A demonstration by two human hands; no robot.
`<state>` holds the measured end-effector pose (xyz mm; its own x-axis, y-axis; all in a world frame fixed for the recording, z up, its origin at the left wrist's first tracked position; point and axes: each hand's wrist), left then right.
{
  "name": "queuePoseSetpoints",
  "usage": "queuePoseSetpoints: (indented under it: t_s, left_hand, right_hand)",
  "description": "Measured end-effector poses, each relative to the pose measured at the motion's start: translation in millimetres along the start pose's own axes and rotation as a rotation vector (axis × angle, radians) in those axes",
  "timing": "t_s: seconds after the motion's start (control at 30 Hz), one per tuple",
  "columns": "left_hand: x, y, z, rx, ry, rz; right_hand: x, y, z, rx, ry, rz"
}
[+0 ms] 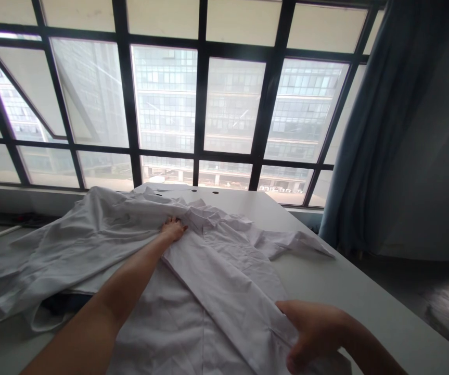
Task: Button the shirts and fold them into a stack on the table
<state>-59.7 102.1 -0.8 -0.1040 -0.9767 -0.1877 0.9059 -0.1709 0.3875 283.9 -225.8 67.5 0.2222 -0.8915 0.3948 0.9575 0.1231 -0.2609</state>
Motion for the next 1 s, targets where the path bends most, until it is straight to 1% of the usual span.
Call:
queuePoseSetpoints:
  t_s: [0.07, 0.1, 0.13, 0.17, 0.2, 0.23, 0.27, 0.3, 0.37, 0.47, 0.57, 0.7, 0.8, 0.87, 0.93, 1.0]
  left_hand:
    - [2.9, -1.0, -5.5, 0.024, 0.021, 0.009]
    - [4.1, -1.2, -7.5, 0.039, 0.034, 0.014]
    - [4.7, -1.3, -8.8, 0.054, 0.048, 0.018]
    - [4.5, -1.4, -9.2, 0.066, 0.060, 0.022]
    - [3.5, -1.5, -8.6, 0.075, 0.071, 0.027]
    - [1.4, -1.7, -7.0, 0.087, 0.085, 0.037]
    - [-1.6, -1.9, -4.6, 0.102, 0.098, 0.053]
    - [-5.5, -2.1, -1.5, 0.118, 0.108, 0.073]
    - [-15.0, -2.3, 5.9, 0.158, 0.114, 0.119]
    - [-28.6, -0.9, 17.1, 0.223, 0.102, 0.141]
    - [-35.7, 1.8, 24.9, 0.255, 0.136, 0.112]
    - [-32.5, 4.3, 30.7, 0.260, 0.175, 0.066]
    - [-20.1, 7.6, 32.5, 0.256, 0.175, 0.039]
    - [-4.7, 12.5, 30.3, 0.238, 0.188, 0.020]
    - [18.1, 18.0, 23.3, 0.177, 0.185, -0.088]
    - [46.1, 20.8, 12.4, 0.079, 0.120, -0.286]
  right_hand:
    - [2.1, -6.8, 0.7, 0.097, 0.075, -0.129]
    - [1.3, -11.2, 1.4, 0.140, 0.141, -0.184]
    - [-1.0, -16.0, 1.9, 0.168, 0.230, -0.209]
    - [-4.6, -21.0, 1.9, 0.181, 0.323, -0.195]
    - [-9.3, -26.3, 1.0, 0.180, 0.405, -0.143]
    - [-14.8, -31.7, -0.8, 0.165, 0.468, -0.063]
    - [-20.6, -37.1, -3.6, 0.145, 0.500, 0.032]
    - [-26.4, -42.6, -7.2, 0.126, 0.505, 0.126]
    - [-36.4, -52.8, -15.9, 0.114, 0.454, 0.269]
    - [-45.9, -63.8, -28.0, 0.140, 0.330, 0.383]
    - [-49.5, -67.3, -34.9, 0.131, 0.266, 0.447]
    - [-50.3, -65.3, -37.4, 0.144, 0.231, 0.436]
    - [-50.3, -63.9, -37.3, 0.151, 0.228, 0.439]
    - [-49.9, -64.0, -36.9, 0.147, 0.237, 0.442]
    - [-49.4, -65.2, -36.1, 0.145, 0.244, 0.441]
    - [-49.1, -67.0, -35.2, 0.146, 0.256, 0.439]
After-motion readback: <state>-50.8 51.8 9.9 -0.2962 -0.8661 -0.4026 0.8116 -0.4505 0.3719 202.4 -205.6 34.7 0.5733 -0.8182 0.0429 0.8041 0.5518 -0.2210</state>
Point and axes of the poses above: each hand's wrist, its own x-axis away from the middle knuckle, its own z-axis out of the back of the hand, y = z × x, and after that the axes turned 13 degrees about x, right-handed
